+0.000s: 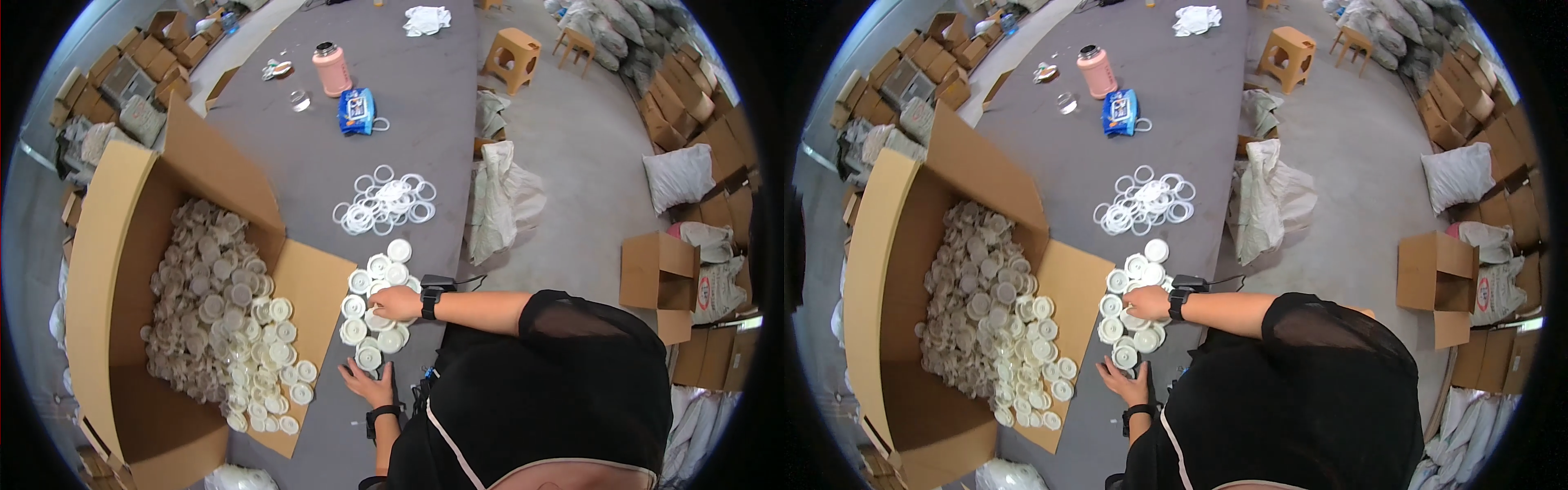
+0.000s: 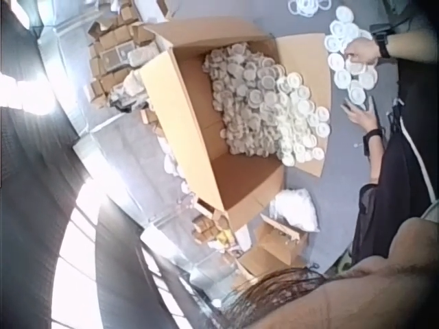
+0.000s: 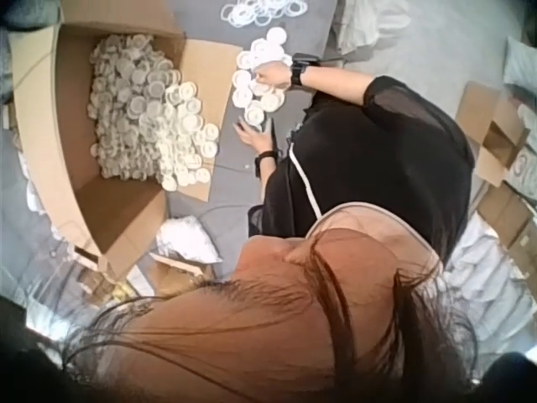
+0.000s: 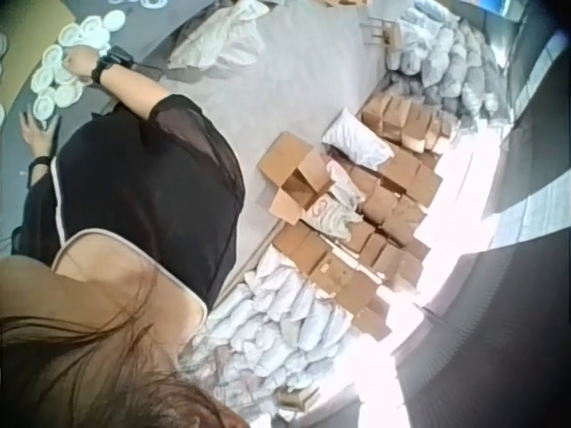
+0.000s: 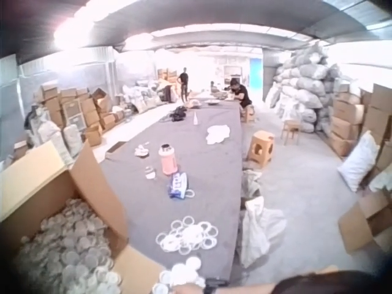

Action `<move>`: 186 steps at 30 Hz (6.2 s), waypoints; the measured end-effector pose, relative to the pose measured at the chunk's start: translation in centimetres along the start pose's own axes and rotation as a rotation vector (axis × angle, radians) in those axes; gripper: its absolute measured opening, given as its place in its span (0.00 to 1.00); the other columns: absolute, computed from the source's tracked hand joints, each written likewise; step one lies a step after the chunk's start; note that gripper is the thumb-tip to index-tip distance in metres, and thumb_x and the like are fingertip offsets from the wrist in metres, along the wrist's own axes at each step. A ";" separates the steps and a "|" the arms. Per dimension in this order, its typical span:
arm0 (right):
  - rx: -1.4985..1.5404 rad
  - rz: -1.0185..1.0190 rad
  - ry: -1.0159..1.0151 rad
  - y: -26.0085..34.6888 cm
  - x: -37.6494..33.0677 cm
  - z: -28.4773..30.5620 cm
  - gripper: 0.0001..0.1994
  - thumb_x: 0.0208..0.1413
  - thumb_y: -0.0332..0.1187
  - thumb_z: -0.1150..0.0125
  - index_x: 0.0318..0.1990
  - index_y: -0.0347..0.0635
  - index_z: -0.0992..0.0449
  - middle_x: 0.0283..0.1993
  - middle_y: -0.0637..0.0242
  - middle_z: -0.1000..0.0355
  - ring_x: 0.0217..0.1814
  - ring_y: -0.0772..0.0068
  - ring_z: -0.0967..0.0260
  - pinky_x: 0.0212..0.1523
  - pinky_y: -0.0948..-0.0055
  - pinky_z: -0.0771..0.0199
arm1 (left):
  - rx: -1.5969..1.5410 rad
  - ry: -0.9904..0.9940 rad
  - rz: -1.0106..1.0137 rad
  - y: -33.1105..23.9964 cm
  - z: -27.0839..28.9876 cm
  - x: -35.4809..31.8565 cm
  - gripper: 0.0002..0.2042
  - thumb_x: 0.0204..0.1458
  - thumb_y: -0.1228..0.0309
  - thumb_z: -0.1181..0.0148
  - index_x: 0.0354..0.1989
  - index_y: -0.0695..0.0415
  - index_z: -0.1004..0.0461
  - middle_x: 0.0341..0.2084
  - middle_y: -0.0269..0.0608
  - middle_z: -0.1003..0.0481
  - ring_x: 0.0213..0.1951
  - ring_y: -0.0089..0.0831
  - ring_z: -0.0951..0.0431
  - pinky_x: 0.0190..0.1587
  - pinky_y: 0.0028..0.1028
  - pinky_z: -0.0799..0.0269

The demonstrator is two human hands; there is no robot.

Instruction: Assembling plastic lids by inserting internal seals or rings.

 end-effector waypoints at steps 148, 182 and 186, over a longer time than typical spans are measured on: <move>2.067 -0.505 0.034 -11.3 8.8 7.0 0.16 0.54 0.35 0.58 0.49 0.40 0.40 0.44 0.64 0.36 0.43 0.70 0.35 0.43 0.69 0.32 | -0.305 0.275 -0.009 -14.2 -13.1 32.5 0.08 0.39 0.76 0.43 0.29 0.63 0.33 0.25 0.39 0.35 0.21 0.27 0.35 0.27 0.24 0.36; 1.947 -0.497 0.244 -0.3 2.4 1.3 0.17 0.51 0.47 0.49 0.36 0.43 0.29 0.34 0.72 0.29 0.33 0.79 0.32 0.32 0.79 0.31 | -0.840 -0.191 0.092 -16.1 1.9 14.0 0.03 0.46 0.77 0.48 0.26 0.64 0.33 0.23 0.36 0.33 0.26 0.22 0.35 0.31 0.22 0.37; 2.063 -0.401 0.386 1.1 2.4 0.4 0.16 0.49 0.47 0.46 0.33 0.44 0.29 0.32 0.72 0.29 0.31 0.78 0.32 0.36 0.78 0.31 | -0.976 -0.271 0.081 -16.6 4.2 13.5 0.02 0.44 0.79 0.47 0.26 0.64 0.32 0.24 0.38 0.32 0.27 0.25 0.34 0.32 0.24 0.36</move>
Point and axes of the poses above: each hand's wrist, its own x-axis towards the middle knuckle, its own z-axis out of the back of the hand, y = z × x, the point moved 2 cm from there along x, towards the middle knuckle
